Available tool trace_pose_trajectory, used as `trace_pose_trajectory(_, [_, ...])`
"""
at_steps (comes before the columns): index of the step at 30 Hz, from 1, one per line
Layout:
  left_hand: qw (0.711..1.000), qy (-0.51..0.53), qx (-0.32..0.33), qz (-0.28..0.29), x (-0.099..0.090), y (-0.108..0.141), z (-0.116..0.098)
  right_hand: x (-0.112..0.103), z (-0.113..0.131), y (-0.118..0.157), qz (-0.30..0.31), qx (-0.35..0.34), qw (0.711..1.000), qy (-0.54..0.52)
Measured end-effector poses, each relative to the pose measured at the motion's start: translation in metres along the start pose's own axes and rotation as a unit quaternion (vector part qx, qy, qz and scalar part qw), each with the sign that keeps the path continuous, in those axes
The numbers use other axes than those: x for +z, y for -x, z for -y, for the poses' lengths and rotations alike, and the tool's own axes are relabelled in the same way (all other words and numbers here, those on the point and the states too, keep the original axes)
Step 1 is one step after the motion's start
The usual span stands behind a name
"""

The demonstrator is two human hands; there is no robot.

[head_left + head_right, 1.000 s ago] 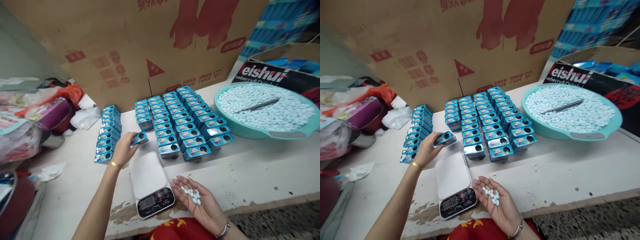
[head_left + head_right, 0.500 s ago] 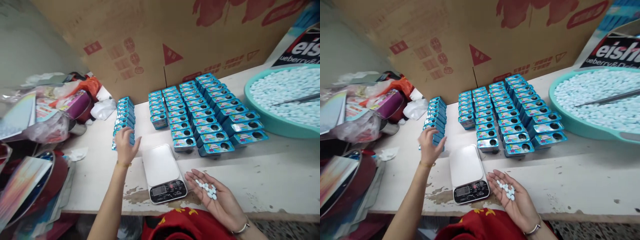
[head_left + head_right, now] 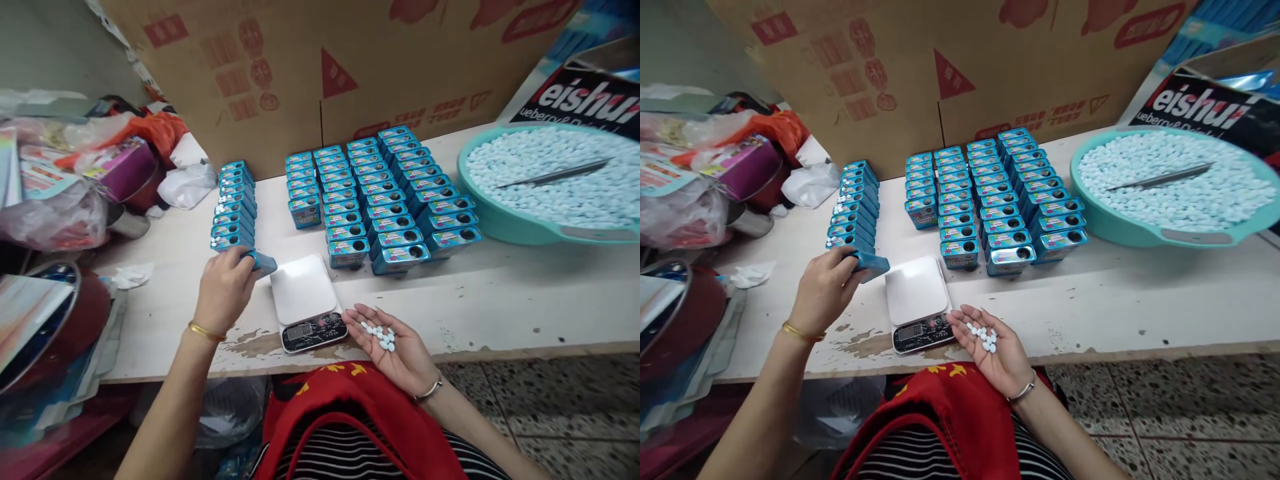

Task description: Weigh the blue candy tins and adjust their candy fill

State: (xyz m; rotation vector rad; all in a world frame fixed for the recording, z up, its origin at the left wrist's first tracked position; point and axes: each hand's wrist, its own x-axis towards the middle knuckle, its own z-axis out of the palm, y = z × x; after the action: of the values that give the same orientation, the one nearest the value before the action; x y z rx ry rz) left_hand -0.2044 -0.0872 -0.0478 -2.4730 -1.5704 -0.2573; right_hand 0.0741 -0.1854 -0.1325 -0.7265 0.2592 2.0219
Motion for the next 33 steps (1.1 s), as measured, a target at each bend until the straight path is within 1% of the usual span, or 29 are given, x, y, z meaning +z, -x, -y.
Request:
trace_pose_trajectory(2, [0.999,0.006,0.038,0.038,-0.01,-0.008,-0.024,0.0,-0.001,0.002,0.011,0.002,1.0,0.01])
trace_pose_trajectory(3, [0.997,0.007,0.055,0.059,-0.011,-0.013,-0.036,0.001,-0.002,0.002,0.015,0.005,1.0,0.014])
trace_pose_trajectory(5, [0.991,0.004,0.08,0.107,-0.008,-0.021,-0.055,0.001,-0.004,0.004,0.021,0.01,1.0,0.016])
trace_pose_trajectory(7, [0.985,-0.002,0.092,0.149,-0.002,-0.028,-0.067,0.0,-0.004,0.006,0.022,0.011,1.0,0.013])
trace_pose_trajectory(9, [0.981,0.004,0.096,0.169,0.003,-0.031,-0.072,-0.002,-0.003,0.008,0.022,0.008,1.0,0.01])
trace_pose_trajectory(11, [0.983,0.04,0.098,0.151,0.002,-0.03,-0.069,-0.005,-0.001,0.009,0.024,0.004,1.0,0.01])
trace_pose_trajectory(13, [0.987,0.103,0.086,0.092,-0.004,-0.025,-0.06,-0.008,0.001,0.01,0.025,0.002,1.0,0.013])
trace_pose_trajectory(14, [0.987,0.136,0.07,0.058,-0.009,-0.022,-0.053,-0.009,0.001,0.01,0.023,0.002,1.0,0.014])
trace_pose_trajectory(17, [0.98,0.196,-0.018,-0.026,-0.025,-0.005,-0.032,-0.011,0.002,0.01,0.017,0.008,1.0,0.016])
trace_pose_trajectory(20, [0.972,0.2,-0.101,-0.069,-0.034,0.017,-0.011,-0.012,0.003,0.009,0.015,0.011,1.0,0.018])
trace_pose_trajectory(23, [0.966,0.195,-0.148,-0.085,-0.03,0.039,0.001,-0.012,0.002,0.008,0.015,0.018,0.999,0.022])
trace_pose_trajectory(26, [0.958,0.211,-0.174,-0.086,-0.021,0.053,0.005,-0.013,0.002,0.006,0.019,0.023,0.999,0.032])
trace_pose_trajectory(29, [0.953,0.231,-0.177,-0.083,-0.011,0.059,0.003,-0.012,0.001,0.005,0.021,0.022,0.999,0.04])
trace_pose_trajectory(33, [0.951,0.253,-0.163,-0.072,-0.002,0.058,0.0,-0.01,0.0,0.004,0.005,0.019,0.999,0.034])
